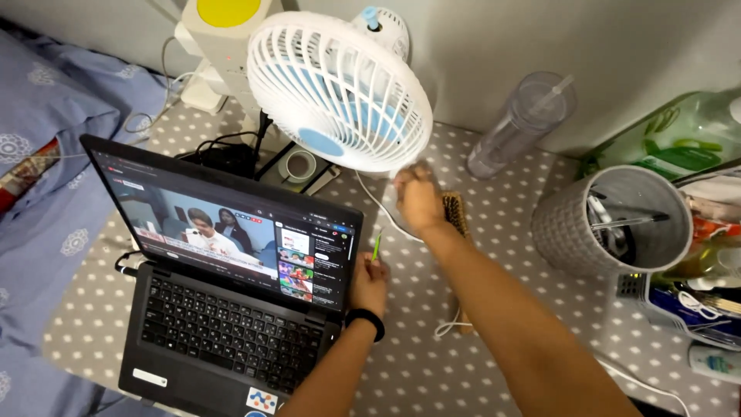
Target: Organize various items on a desk, including cleaning a mousepad with a lint roller and sorting pens into a container.
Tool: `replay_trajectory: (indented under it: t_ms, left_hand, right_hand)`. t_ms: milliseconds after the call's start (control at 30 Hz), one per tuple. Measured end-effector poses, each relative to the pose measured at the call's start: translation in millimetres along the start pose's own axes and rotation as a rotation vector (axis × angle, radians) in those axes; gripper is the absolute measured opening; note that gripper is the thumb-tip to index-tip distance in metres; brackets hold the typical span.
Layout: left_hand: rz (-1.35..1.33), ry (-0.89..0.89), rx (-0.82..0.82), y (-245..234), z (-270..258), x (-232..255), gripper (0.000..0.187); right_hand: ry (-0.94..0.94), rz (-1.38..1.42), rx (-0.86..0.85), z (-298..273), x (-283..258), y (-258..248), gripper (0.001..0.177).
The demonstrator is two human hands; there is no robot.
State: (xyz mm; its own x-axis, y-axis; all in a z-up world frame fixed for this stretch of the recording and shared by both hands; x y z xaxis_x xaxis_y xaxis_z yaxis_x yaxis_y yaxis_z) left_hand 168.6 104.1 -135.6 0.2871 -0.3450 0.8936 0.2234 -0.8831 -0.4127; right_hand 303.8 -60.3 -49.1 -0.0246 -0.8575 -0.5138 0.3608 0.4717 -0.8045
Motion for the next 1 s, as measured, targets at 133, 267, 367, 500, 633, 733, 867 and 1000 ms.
replay_trajectory:
  t_ms: [133,267,367,500,633,733,867,1000]
  left_hand:
    - [-0.011,0.099,0.084,11,3,-14,0.008]
    - [-0.073,0.034,0.059,8,-1,-7,0.01]
    - [-0.021,0.067,0.1,1,-4,6,0.009]
    - [-0.011,0.181,0.157,2,-2,6,0.008]
    - [-0.007,0.066,0.089,2,-3,3,0.008]
    - [-0.048,0.05,0.003,2,-1,2,0.01]
    - [-0.039,0.027,0.022,3,-2,5,0.009]
    - [-0.158,0.001,-0.023,6,-2,1,0.012]
  right_hand:
    - [0.038,0.132,0.108,-10,12,-19,0.011]
    - [0.113,0.236,0.299,-20,-2,-69,0.007]
    - [0.218,0.304,0.286,-25,-3,-76,0.007]
    - [0.096,0.261,0.144,-21,13,-28,0.011]
    - [-0.013,0.123,0.055,-16,-5,-9,0.01]
    - [-0.028,0.04,0.047,-22,-10,3,0.009]
    - [-0.126,0.036,0.18,-31,7,3,0.01]
    - [0.103,0.1,0.264,-39,21,-36,0.012]
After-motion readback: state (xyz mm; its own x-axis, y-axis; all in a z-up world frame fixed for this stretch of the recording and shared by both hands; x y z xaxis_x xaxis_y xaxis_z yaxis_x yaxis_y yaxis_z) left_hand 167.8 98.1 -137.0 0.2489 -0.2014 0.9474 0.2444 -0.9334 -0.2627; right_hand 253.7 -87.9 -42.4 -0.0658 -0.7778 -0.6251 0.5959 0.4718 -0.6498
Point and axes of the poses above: each hand's wrist, its own z-axis towards the middle knuckle, its own y-axis out of the palm, x = y × z, the point moved 4 cm from there along z, towards the middle knuckle, and after that the axes turned 10 degrees about x, right-handed, at the moved point
